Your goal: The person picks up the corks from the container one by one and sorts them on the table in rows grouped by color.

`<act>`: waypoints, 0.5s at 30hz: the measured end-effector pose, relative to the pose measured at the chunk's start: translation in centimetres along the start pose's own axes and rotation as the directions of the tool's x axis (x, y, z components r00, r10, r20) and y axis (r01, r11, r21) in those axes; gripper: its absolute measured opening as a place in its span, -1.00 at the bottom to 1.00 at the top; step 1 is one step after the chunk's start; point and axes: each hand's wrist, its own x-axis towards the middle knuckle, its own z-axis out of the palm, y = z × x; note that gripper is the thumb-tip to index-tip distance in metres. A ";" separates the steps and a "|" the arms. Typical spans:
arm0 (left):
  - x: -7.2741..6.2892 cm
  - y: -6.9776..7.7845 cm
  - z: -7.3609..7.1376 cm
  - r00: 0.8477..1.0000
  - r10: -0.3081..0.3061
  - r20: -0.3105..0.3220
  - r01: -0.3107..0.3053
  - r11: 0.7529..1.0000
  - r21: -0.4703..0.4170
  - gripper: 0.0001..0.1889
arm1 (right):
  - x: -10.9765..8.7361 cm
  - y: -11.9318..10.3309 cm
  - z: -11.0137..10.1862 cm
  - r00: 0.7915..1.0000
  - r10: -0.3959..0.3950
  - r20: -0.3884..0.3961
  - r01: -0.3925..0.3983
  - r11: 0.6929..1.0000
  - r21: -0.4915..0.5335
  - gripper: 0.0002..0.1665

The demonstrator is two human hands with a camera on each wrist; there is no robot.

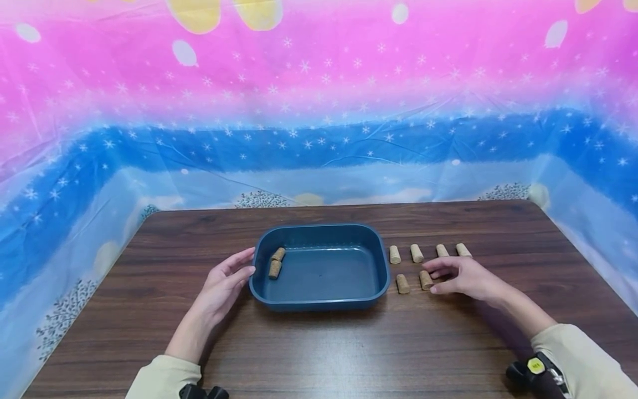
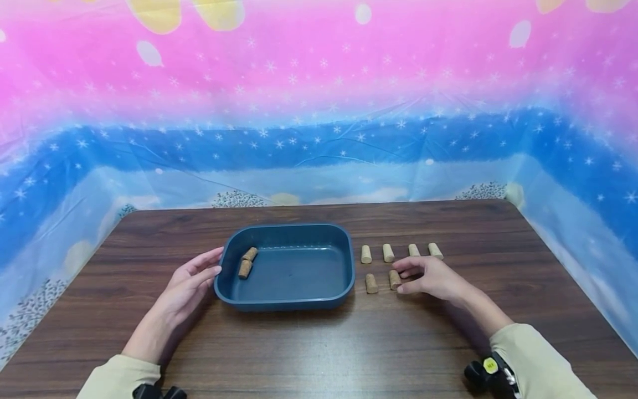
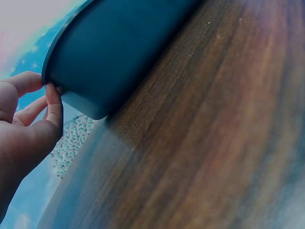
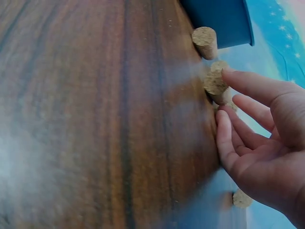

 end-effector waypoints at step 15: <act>-0.1 0.1 0.0 1.000 -0.013 -0.003 0.013 1.000 0.008 -0.43 | 1.4 -6.1 0.4 0.994 -0.090 -0.065 0.082 0.989 -0.120 -0.48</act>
